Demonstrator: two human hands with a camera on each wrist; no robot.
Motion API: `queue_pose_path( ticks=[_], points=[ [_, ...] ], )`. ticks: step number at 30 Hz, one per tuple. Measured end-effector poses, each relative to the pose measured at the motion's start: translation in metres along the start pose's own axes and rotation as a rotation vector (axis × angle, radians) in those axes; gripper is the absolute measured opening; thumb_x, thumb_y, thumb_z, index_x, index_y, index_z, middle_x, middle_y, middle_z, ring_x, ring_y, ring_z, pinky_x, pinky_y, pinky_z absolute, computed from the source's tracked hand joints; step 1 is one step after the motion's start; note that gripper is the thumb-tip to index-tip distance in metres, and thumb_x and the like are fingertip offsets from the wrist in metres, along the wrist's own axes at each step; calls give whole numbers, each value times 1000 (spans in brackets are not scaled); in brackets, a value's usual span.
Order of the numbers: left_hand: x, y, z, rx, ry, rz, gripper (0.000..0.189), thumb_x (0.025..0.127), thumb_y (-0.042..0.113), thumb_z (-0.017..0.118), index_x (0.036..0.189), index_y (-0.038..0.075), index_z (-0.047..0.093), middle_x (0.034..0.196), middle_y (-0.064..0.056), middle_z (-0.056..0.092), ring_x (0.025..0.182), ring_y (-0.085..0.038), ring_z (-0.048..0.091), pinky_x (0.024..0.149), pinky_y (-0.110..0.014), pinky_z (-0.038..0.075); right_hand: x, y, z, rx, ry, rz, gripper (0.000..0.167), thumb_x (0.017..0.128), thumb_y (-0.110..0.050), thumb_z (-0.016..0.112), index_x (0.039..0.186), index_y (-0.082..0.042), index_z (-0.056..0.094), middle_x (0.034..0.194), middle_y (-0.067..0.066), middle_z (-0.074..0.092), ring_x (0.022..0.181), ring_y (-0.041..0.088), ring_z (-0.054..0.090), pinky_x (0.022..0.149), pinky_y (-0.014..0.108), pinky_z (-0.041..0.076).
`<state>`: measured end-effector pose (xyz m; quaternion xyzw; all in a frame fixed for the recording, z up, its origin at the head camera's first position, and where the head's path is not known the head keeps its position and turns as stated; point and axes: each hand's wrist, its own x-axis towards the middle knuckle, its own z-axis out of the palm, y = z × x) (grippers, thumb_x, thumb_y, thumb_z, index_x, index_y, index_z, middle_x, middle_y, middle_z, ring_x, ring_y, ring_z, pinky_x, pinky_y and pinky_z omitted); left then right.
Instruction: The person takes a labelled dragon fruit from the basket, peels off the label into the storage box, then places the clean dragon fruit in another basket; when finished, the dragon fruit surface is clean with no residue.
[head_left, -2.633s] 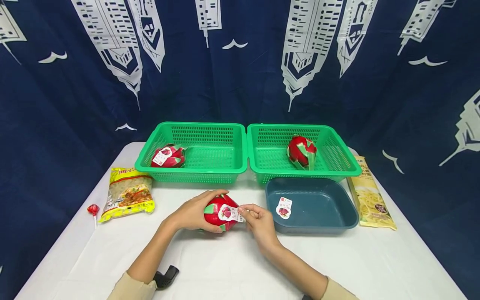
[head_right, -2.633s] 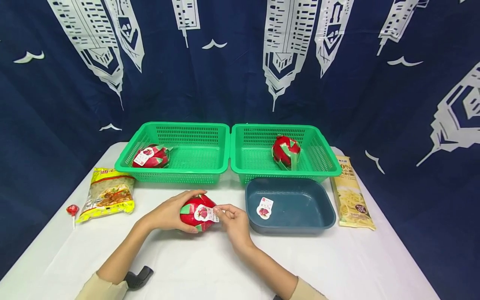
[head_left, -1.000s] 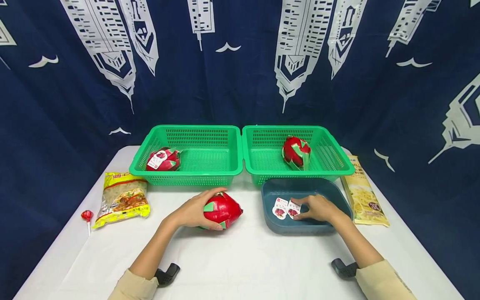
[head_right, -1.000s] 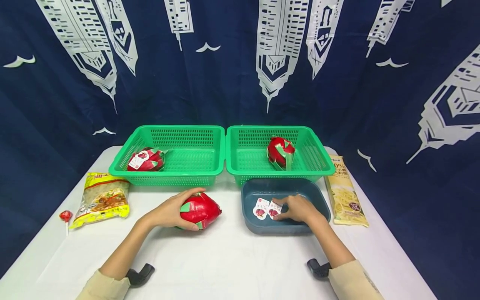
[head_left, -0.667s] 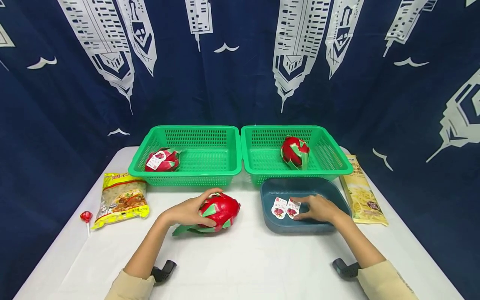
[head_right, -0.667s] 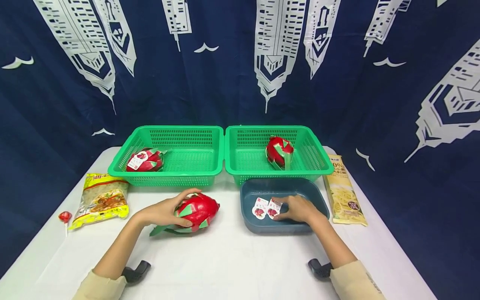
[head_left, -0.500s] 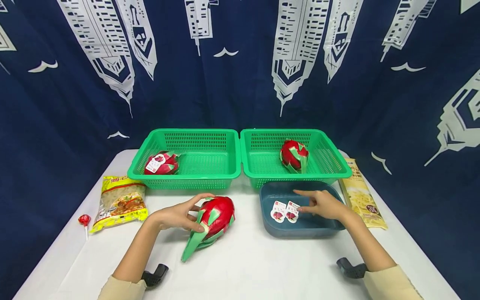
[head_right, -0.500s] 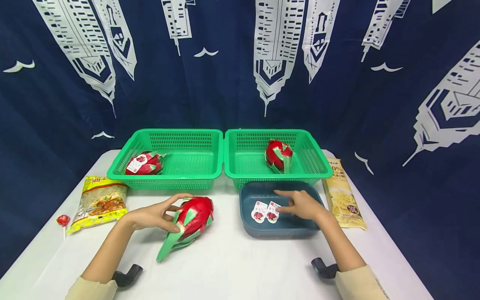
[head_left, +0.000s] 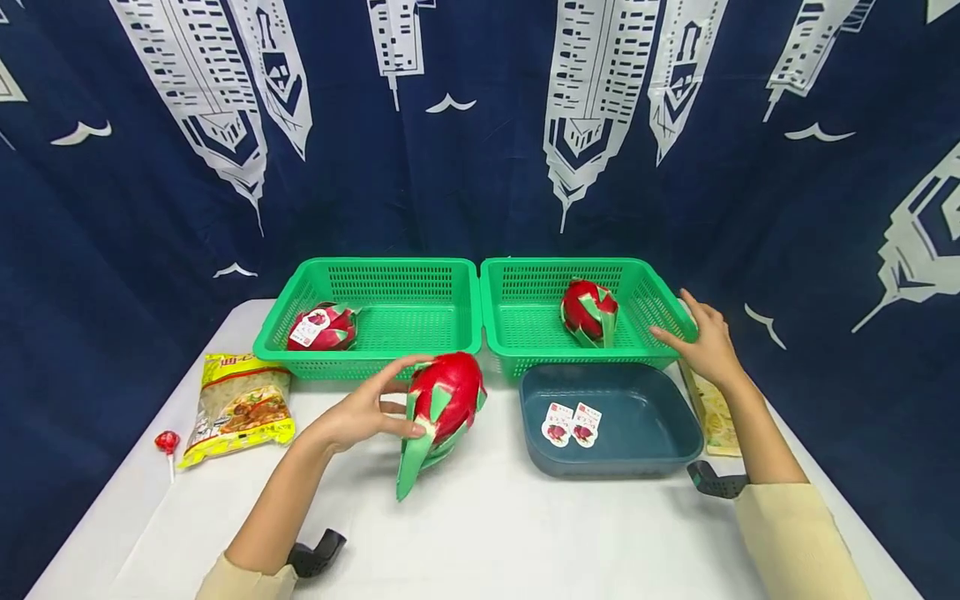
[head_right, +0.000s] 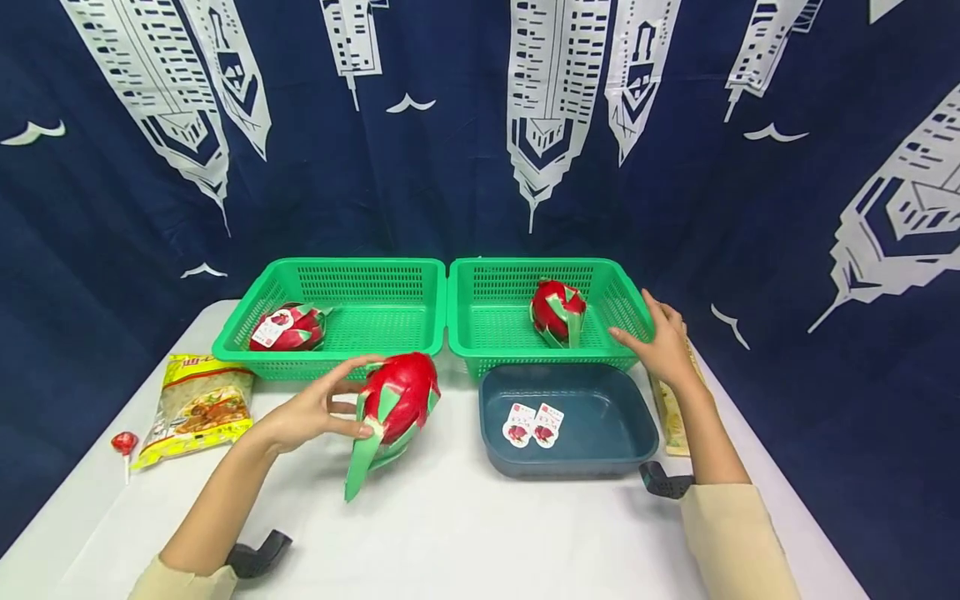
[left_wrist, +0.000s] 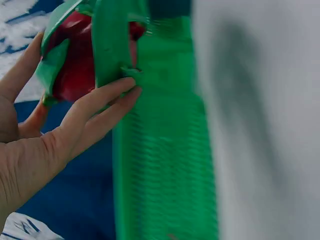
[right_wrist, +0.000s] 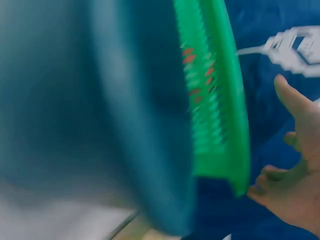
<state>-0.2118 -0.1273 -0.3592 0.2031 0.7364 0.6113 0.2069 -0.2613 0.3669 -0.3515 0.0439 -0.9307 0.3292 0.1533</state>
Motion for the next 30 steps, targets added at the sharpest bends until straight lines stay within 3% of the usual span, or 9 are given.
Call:
queue_pose_path(
  ticks=[4,8,12,15,18,22,26,30],
  points=[
    [29,38,10,-60,93,129,83,73,6,78,137,37,36,137,-11,31,114,-41,45,77,-45,51,-2,23,1,76,-158,138,95,89,-44,55,145,-6,-13,144,36,-6,129,57,1,94,71,15],
    [77,65,24,-87,242,266,81,73,9,79,134,43,38,136,-5,33,107,-36,52,76,-42,52,-5,34,3,173,-228,167,96,91,-42,54,142,-4,-19,145,33,-8,131,53,5,99,65,16],
    [136,73,39,-21,403,410,82,72,12,80,136,40,37,134,-3,37,105,-28,53,77,-36,52,-6,35,5,202,-225,172,96,91,-40,55,142,-6,-19,146,31,-8,132,50,4,101,63,15],
    [178,67,49,41,491,453,84,71,12,81,138,34,35,134,-3,39,111,-23,49,82,-35,50,-5,36,8,221,-224,173,95,91,-39,56,142,-7,-18,147,29,-9,133,49,3,102,62,15],
    [212,56,58,131,540,397,86,69,17,82,139,35,34,138,-2,40,118,-22,45,87,-35,47,-5,36,12,240,-215,170,95,91,-39,56,142,-8,-18,148,28,-9,133,48,4,102,61,15],
    [242,41,70,265,562,256,87,68,21,83,139,35,35,138,-4,43,121,-26,44,88,-39,44,-6,36,14,239,-204,179,97,90,-40,57,143,-9,-17,148,28,-8,132,49,6,102,60,17],
    [259,26,81,320,550,136,87,68,17,83,139,31,35,133,-11,47,117,-31,45,86,-39,46,-8,37,13,222,-196,190,97,89,-42,57,143,-9,-16,148,28,-7,132,50,6,102,60,18],
    [268,17,87,269,512,36,86,70,12,82,140,30,35,132,-14,43,120,-33,38,82,-39,48,-9,36,11,227,-180,197,97,89,-42,58,143,-8,-15,148,28,-6,132,49,6,102,60,17]
  ],
)
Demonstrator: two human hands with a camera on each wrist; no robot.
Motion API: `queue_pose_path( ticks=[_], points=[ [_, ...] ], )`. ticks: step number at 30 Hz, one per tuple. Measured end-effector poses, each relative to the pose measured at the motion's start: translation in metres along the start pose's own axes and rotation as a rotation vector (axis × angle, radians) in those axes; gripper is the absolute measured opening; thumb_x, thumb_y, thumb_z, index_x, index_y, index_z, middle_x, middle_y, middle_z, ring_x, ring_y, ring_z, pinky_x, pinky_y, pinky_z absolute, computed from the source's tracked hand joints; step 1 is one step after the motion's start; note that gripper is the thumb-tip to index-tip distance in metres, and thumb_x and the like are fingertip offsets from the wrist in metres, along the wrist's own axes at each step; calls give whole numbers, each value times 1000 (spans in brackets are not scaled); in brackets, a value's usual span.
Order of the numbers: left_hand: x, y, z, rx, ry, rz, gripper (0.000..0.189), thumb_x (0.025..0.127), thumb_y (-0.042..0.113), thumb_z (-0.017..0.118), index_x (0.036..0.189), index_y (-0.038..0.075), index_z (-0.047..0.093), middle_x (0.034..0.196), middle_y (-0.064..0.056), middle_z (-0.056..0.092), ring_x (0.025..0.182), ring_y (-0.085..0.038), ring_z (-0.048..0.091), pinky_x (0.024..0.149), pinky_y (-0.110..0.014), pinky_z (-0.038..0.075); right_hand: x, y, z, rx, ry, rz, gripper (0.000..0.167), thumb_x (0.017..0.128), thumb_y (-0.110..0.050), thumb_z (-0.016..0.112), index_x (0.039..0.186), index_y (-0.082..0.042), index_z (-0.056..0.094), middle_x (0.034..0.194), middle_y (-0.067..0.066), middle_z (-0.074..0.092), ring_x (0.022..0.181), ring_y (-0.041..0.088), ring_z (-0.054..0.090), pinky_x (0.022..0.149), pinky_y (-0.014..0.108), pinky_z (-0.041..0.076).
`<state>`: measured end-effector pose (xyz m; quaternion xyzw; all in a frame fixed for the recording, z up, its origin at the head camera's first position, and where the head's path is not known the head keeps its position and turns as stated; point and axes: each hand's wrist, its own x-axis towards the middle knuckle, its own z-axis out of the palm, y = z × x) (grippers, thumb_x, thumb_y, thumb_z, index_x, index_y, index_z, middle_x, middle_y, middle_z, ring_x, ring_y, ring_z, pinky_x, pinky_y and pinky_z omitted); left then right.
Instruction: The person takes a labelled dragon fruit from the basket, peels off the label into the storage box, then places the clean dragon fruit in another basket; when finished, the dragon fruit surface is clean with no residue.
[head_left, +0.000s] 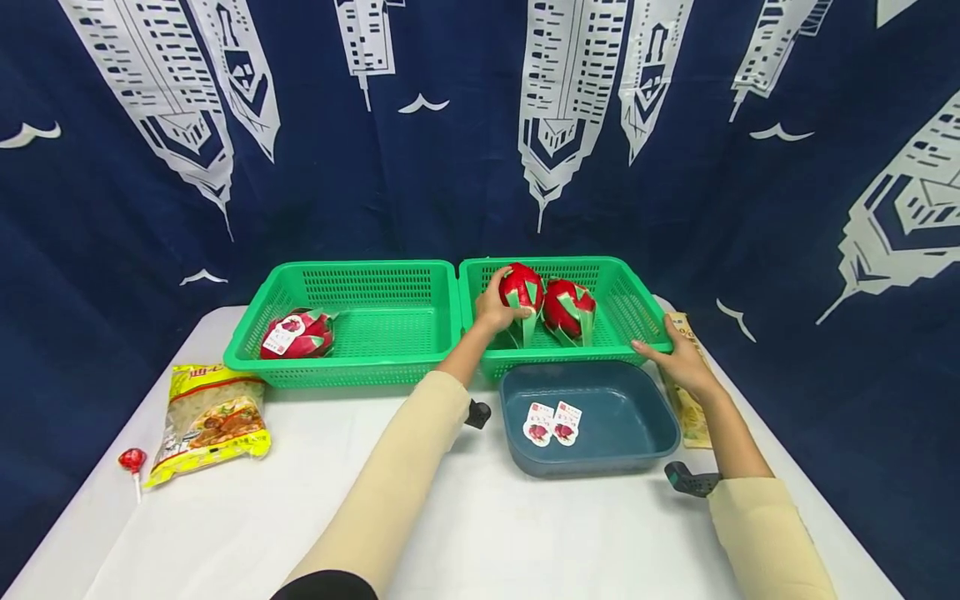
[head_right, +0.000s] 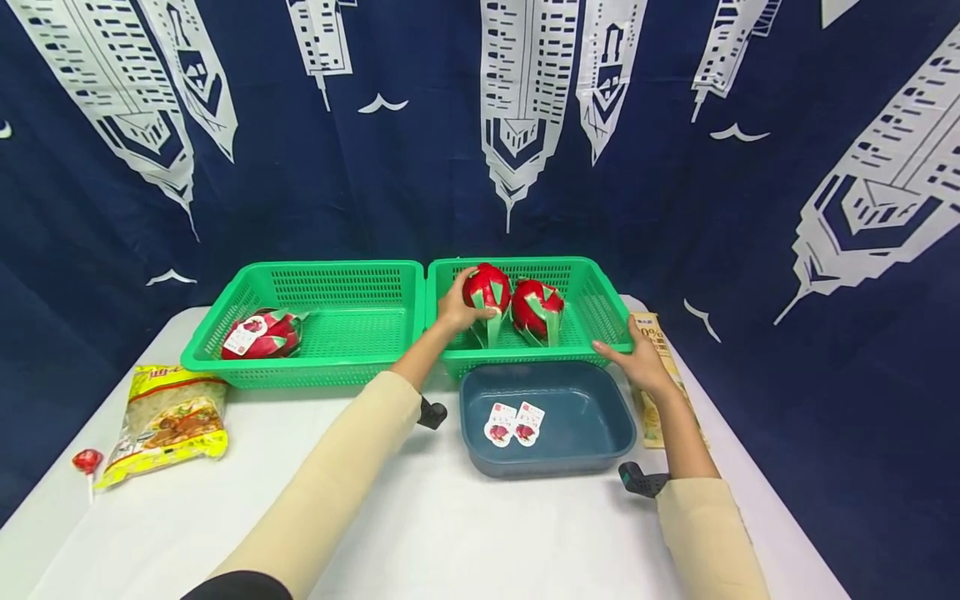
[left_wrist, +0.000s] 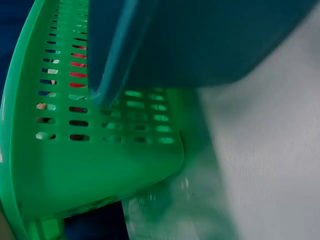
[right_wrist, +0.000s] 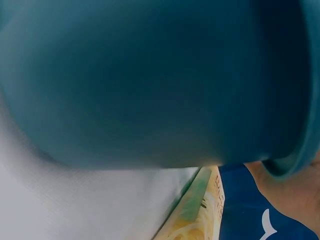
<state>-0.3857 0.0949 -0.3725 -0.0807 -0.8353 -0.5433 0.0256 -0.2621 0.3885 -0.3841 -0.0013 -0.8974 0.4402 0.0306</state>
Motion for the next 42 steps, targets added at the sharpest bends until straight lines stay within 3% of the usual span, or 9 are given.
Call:
queue_pose_path(
  ticks=[10,15,18,22,27,30,35,39,42],
  points=[
    [28,-23,4,-71,-147,-316,96,74,7,77,145,34,18,139,-9,37,100,-26,52,69,-38,48,5,-2,9,-9,40,-12,97,88,-43,59,145,-5,-9,148,27,-2,133,47,8,103,59,16],
    [60,-60,16,-41,-168,-258,111,69,18,82,146,39,6,146,-9,29,115,-29,49,75,-39,50,8,-1,13,1,45,-24,96,88,-42,59,145,-3,-8,148,28,-1,133,47,9,104,59,16],
    [44,-45,3,-42,-209,-233,107,74,23,79,147,37,1,149,-6,24,122,-28,43,83,-40,47,9,-2,14,16,48,-24,95,89,-42,59,145,-4,-8,149,27,-2,133,47,8,104,58,15],
    [-9,6,-39,-45,-344,-207,91,86,23,66,149,21,2,152,-7,14,136,-26,22,104,-43,30,10,-2,18,44,60,-22,95,89,-41,59,145,-4,-7,149,26,-3,134,44,4,105,57,13],
    [-59,19,-99,-21,-414,-88,77,86,30,65,147,22,20,146,-10,27,131,-28,30,100,-45,34,6,-6,21,22,80,22,96,88,-44,59,145,-2,-7,148,29,-1,134,45,4,104,58,13],
    [-86,11,-135,-57,-264,-17,66,86,26,66,143,23,31,135,-12,42,121,-28,45,93,-44,41,1,-12,22,-61,115,41,97,88,-47,57,144,2,-4,145,34,3,132,49,7,103,59,15],
    [-123,-24,-191,20,279,96,54,86,16,62,135,11,40,108,-17,55,94,-29,56,79,-40,44,-7,-29,22,-306,210,49,91,88,-46,57,139,15,12,137,43,15,125,57,12,98,63,17],
    [-146,-60,-219,26,677,38,55,85,12,60,135,9,36,103,-20,45,87,-28,45,78,-39,35,-11,-57,28,-400,285,48,80,86,-31,64,136,18,23,134,43,16,123,55,13,94,64,20],
    [-160,-82,-228,-18,805,-68,61,87,18,62,138,14,28,109,-17,37,89,-24,38,79,-37,30,-9,-86,42,-386,305,-29,73,84,-20,67,135,15,29,135,42,19,125,54,16,96,63,21]
  ],
)
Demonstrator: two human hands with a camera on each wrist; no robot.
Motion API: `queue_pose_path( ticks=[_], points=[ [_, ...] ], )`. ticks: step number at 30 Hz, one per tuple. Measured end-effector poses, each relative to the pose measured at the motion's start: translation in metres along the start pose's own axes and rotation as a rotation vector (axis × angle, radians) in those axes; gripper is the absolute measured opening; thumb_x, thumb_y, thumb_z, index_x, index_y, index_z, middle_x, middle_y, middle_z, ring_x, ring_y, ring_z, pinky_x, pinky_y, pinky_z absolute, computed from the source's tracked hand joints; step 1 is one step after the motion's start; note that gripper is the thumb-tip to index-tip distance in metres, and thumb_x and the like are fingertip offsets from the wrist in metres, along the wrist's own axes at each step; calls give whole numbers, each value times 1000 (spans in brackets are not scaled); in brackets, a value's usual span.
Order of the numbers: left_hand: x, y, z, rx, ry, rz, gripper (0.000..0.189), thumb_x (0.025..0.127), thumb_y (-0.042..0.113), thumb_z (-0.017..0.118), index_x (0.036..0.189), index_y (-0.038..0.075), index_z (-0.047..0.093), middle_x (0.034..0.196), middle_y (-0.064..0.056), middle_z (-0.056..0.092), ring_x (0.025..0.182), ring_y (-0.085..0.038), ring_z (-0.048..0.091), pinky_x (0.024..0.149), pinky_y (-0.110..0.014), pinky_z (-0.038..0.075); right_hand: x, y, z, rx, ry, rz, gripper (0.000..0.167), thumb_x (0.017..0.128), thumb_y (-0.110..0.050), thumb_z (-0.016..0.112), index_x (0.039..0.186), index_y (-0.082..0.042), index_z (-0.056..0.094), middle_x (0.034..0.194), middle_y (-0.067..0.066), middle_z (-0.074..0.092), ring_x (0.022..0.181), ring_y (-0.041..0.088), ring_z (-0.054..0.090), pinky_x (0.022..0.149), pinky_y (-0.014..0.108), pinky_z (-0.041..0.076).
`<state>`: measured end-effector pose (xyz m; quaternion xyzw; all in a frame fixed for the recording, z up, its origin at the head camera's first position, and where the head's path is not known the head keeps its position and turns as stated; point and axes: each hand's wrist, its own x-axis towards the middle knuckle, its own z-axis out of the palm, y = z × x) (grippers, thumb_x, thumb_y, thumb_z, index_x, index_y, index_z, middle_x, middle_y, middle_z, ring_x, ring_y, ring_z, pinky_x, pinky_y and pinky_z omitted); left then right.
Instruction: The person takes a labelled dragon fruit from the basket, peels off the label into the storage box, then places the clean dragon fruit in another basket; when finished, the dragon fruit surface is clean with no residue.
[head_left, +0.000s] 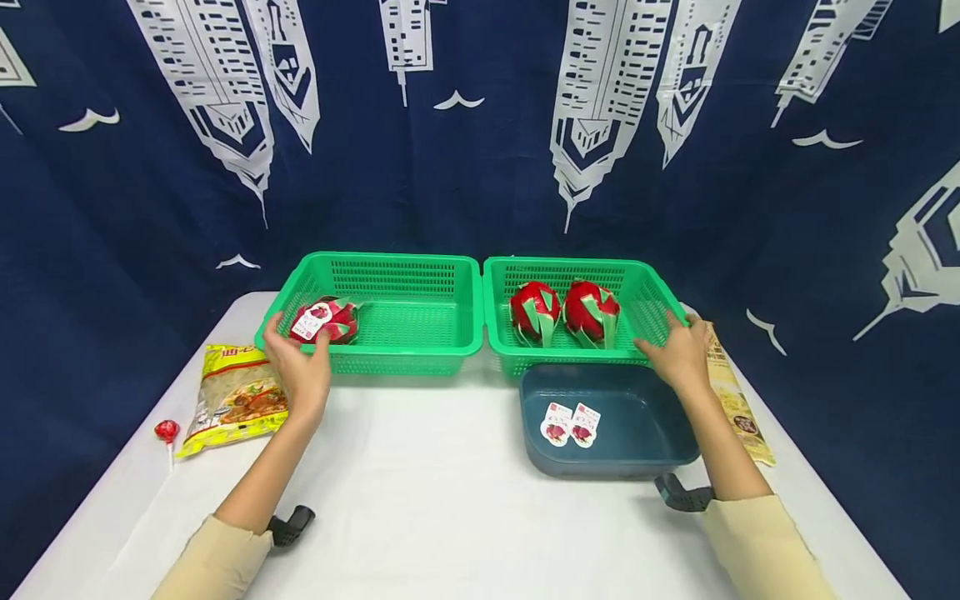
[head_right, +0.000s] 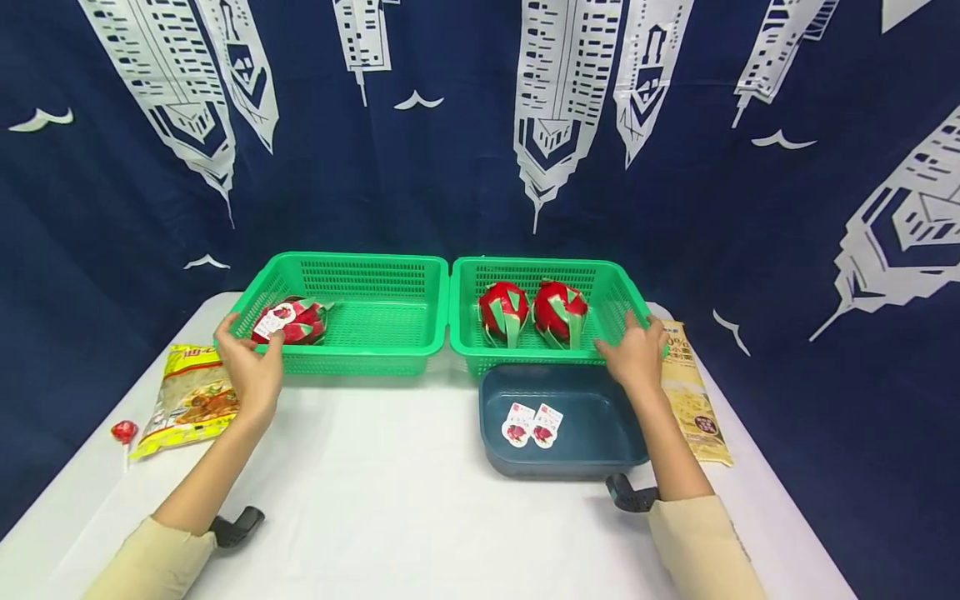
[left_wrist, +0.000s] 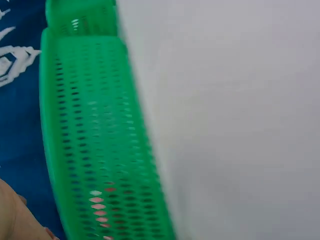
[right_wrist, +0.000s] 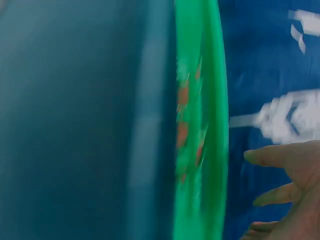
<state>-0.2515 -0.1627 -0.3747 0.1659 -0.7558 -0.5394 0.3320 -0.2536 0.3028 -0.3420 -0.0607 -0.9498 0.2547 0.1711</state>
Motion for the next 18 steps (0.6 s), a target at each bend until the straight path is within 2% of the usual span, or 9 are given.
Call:
queue_pose_path(
  ticks=[2,5,8,10,13,16,18],
  points=[
    [-3,-12,-8,-10,6,-79,66,88,25,63,140,18,23,113,-16,33,86,-21,38,76,-34,31,1,-27,9,48,0,-73,68,84,-17,66,135,13,33,133,40,25,125,51,21,99,60,22],
    [-8,-22,-12,-75,-48,-160,71,88,34,62,142,20,18,115,-17,34,83,-16,41,73,-29,34,1,-74,32,136,-24,-185,61,84,-17,66,134,9,40,130,34,36,122,45,31,99,54,27],
    [-10,-26,-8,-259,-97,-235,70,87,35,63,140,18,21,108,-13,42,81,-14,51,74,-24,44,-2,-127,61,220,-99,-263,59,84,-18,67,135,1,44,121,28,45,111,39,44,90,50,38],
    [-10,-28,-3,-389,-93,-272,65,87,30,64,138,17,26,99,-9,47,80,-13,57,77,-23,47,-4,-162,82,263,-168,-286,61,83,-21,68,136,-5,44,120,24,48,107,34,48,84,47,42],
    [-9,-32,3,-561,-47,-288,60,85,20,68,133,14,33,85,-5,53,74,-13,63,80,-25,50,-5,-210,115,344,-273,-290,64,83,-23,69,139,-11,41,117,20,49,103,31,51,80,41,45],
    [-9,-36,6,-654,-4,-268,58,83,15,69,130,11,36,74,-3,56,69,-12,63,79,-26,51,-2,-246,150,437,-337,-281,67,84,-26,68,142,-14,35,126,18,46,110,32,50,83,41,46],
    [-9,-38,6,-692,14,-263,56,82,12,69,128,9,37,71,-1,57,66,-12,63,77,-26,51,0,-266,171,496,-347,-272,71,85,-29,67,144,-16,31,129,17,45,113,31,49,85,41,46]
  ],
)
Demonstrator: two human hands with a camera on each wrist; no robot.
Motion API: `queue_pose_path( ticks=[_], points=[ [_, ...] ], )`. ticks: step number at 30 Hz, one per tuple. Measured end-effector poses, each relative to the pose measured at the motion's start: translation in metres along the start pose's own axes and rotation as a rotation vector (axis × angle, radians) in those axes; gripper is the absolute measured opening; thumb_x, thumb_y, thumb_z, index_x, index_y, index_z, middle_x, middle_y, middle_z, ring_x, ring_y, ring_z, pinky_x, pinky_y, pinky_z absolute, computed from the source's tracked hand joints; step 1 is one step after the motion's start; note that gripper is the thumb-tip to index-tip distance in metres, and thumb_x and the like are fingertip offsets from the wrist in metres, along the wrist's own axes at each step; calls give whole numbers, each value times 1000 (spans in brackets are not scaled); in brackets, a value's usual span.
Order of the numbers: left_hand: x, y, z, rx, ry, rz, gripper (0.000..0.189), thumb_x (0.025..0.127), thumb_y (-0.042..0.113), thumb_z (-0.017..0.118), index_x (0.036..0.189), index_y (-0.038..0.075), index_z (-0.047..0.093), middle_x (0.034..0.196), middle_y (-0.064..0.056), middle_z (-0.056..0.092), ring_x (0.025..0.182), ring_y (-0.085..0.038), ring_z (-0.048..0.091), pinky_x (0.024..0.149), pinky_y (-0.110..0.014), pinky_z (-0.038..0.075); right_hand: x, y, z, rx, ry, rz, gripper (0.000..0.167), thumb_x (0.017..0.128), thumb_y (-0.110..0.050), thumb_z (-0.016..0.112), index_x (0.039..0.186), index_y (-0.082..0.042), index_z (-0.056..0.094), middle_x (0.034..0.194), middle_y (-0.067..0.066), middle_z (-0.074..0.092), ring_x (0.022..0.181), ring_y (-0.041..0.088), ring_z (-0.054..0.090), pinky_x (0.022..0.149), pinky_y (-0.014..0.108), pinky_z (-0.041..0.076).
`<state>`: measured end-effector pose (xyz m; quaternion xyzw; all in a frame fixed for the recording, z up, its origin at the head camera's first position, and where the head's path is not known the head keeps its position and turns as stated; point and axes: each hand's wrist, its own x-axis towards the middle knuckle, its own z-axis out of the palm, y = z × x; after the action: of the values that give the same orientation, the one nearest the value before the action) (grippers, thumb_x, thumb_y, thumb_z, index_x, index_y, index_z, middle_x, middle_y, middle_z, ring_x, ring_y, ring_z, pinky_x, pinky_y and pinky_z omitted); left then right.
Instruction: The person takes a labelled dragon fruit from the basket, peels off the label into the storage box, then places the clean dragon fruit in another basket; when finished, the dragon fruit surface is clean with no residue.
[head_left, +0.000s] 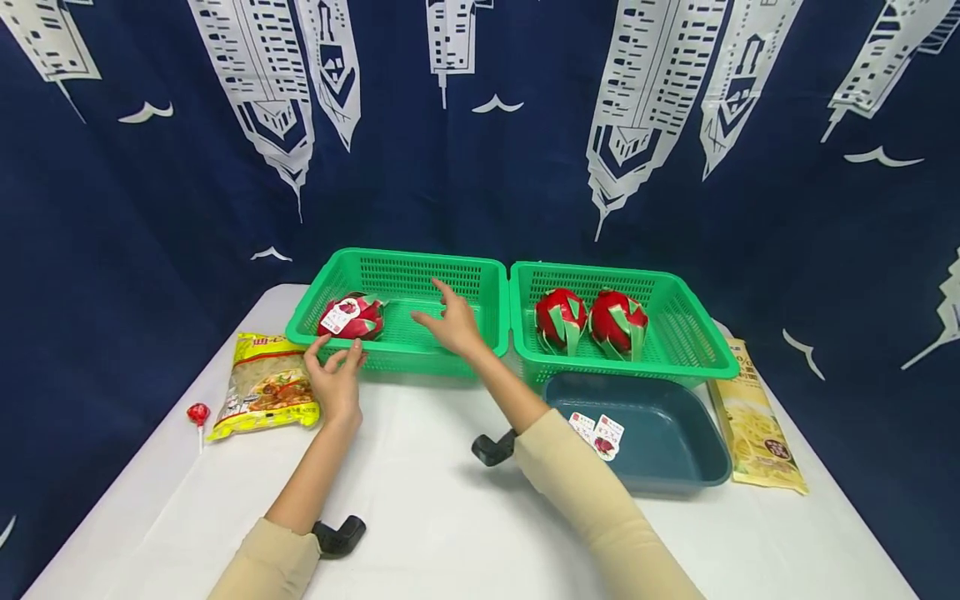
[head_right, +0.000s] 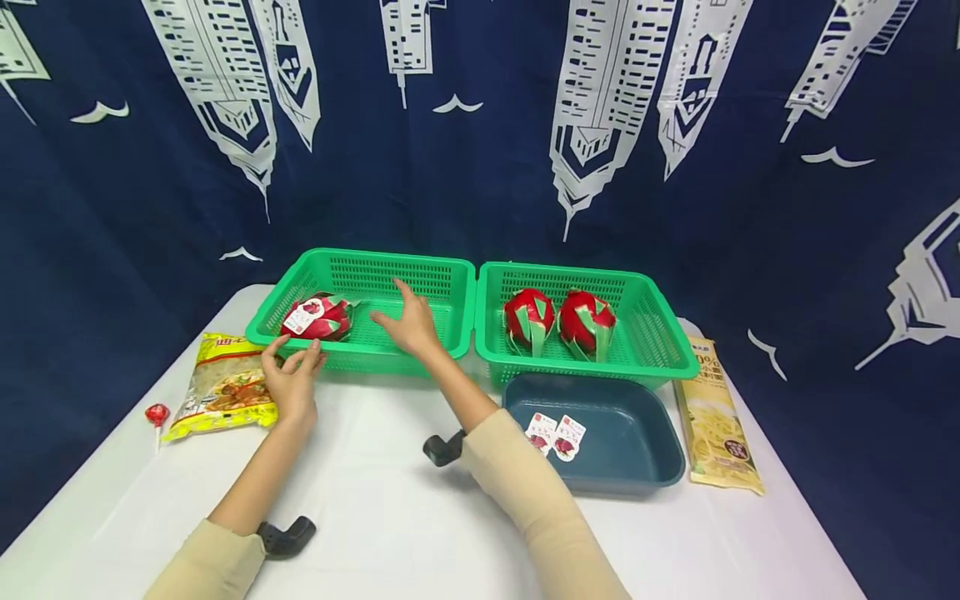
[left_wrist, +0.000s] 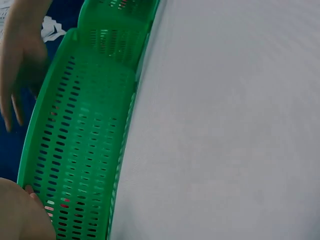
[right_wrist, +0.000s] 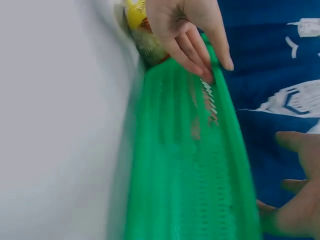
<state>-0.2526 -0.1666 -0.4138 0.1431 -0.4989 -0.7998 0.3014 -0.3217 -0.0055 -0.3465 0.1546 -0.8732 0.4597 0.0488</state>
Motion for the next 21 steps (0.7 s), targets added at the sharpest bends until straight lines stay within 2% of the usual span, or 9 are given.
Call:
queue_pose_path(
  ticks=[5,9,12,15,17,19,21],
  points=[
    [0,-3,1,-50,8,31,52,83,5,68,126,7,39,69,-2,57,64,-14,62,73,-25,52,27,-11,44,118,40,14,82,84,-38,66,148,-26,16,140,13,39,125,28,39,94,44,40],
    [0,-5,1,-39,17,49,53,82,5,68,127,6,39,70,-2,58,65,-16,62,72,-25,52,40,-19,68,176,25,33,88,83,-40,67,149,-29,10,142,15,36,128,31,35,97,47,37],
    [0,-6,1,-28,24,55,53,82,6,69,127,7,40,70,-2,58,65,-15,62,71,-26,52,47,-23,81,181,-27,55,90,82,-41,67,149,-31,8,143,17,34,131,35,29,98,50,35],
    [-1,-8,0,-11,28,60,53,82,8,69,126,8,41,70,-1,58,65,-14,62,71,-26,52,53,-23,91,173,-109,87,90,83,-43,66,149,-32,5,146,16,30,135,40,16,100,54,30],
    [-2,-8,-1,2,26,68,52,82,9,69,126,9,41,71,-1,58,65,-13,62,72,-26,52,57,-22,96,173,-164,115,89,84,-44,64,149,-30,5,146,16,29,135,40,18,100,53,31],
    [-2,-9,-1,13,21,75,52,82,11,69,126,10,40,71,-1,58,65,-13,63,72,-25,52,61,-20,101,189,-219,140,88,84,-43,63,149,-26,6,146,17,30,130,38,31,100,49,34],
    [-2,-9,-1,17,19,81,52,83,11,69,126,10,40,72,-2,58,65,-13,63,72,-25,52,64,-19,105,169,-267,159,87,85,-44,63,150,-24,8,146,16,30,127,34,38,99,44,36]
  ],
)
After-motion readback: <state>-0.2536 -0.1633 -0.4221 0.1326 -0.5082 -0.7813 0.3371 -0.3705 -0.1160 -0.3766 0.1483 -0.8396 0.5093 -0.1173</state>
